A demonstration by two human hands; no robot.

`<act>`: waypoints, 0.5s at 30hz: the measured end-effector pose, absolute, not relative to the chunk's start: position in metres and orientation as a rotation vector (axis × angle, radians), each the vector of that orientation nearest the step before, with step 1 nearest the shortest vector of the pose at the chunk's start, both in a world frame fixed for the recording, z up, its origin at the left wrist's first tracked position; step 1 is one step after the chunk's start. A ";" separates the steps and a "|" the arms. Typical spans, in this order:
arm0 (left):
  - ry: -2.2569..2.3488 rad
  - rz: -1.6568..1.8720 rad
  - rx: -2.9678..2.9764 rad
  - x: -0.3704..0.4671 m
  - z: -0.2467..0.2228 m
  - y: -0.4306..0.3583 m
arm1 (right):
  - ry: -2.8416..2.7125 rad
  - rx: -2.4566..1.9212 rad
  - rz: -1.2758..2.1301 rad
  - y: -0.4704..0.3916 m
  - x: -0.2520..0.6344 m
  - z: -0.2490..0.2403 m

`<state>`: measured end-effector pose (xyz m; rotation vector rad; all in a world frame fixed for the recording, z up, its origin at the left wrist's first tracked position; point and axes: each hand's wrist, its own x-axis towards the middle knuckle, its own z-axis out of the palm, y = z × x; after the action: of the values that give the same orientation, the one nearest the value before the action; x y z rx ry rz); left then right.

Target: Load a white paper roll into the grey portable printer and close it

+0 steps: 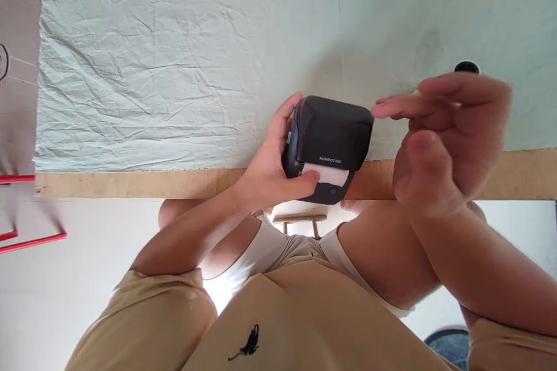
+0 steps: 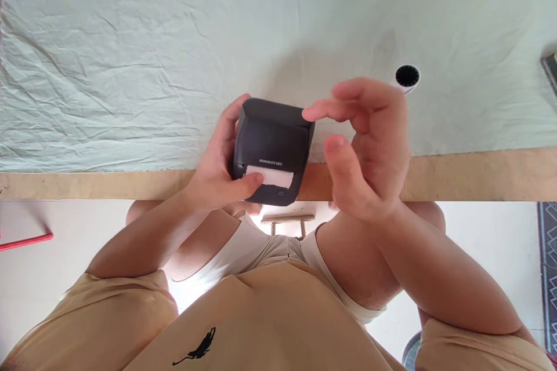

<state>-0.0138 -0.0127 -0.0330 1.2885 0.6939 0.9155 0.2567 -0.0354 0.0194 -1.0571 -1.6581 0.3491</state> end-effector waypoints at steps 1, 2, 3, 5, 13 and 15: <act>0.696 0.914 1.280 -0.013 -0.033 -0.014 | -1.676 -1.059 0.346 -0.035 0.256 0.020; 0.699 0.911 1.271 -0.013 -0.034 -0.014 | -1.710 -1.065 0.349 -0.036 0.256 0.020; 0.691 0.900 1.266 -0.013 -0.037 -0.013 | -1.760 -1.069 0.361 -0.036 0.256 0.020; 0.689 0.877 1.254 -0.014 -0.042 -0.008 | -1.876 -1.090 0.393 -0.038 0.256 0.018; 0.736 0.948 1.211 -0.011 -0.012 -0.014 | -2.026 -1.158 0.655 -0.038 0.261 0.012; 0.779 0.905 1.196 -0.009 -0.004 -0.017 | -2.050 -1.128 0.705 -0.036 0.264 0.012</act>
<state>-0.0092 -0.0174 -0.0043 1.1958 0.7787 0.9049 0.2643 -0.0364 0.0119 -1.1282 -2.0501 0.7046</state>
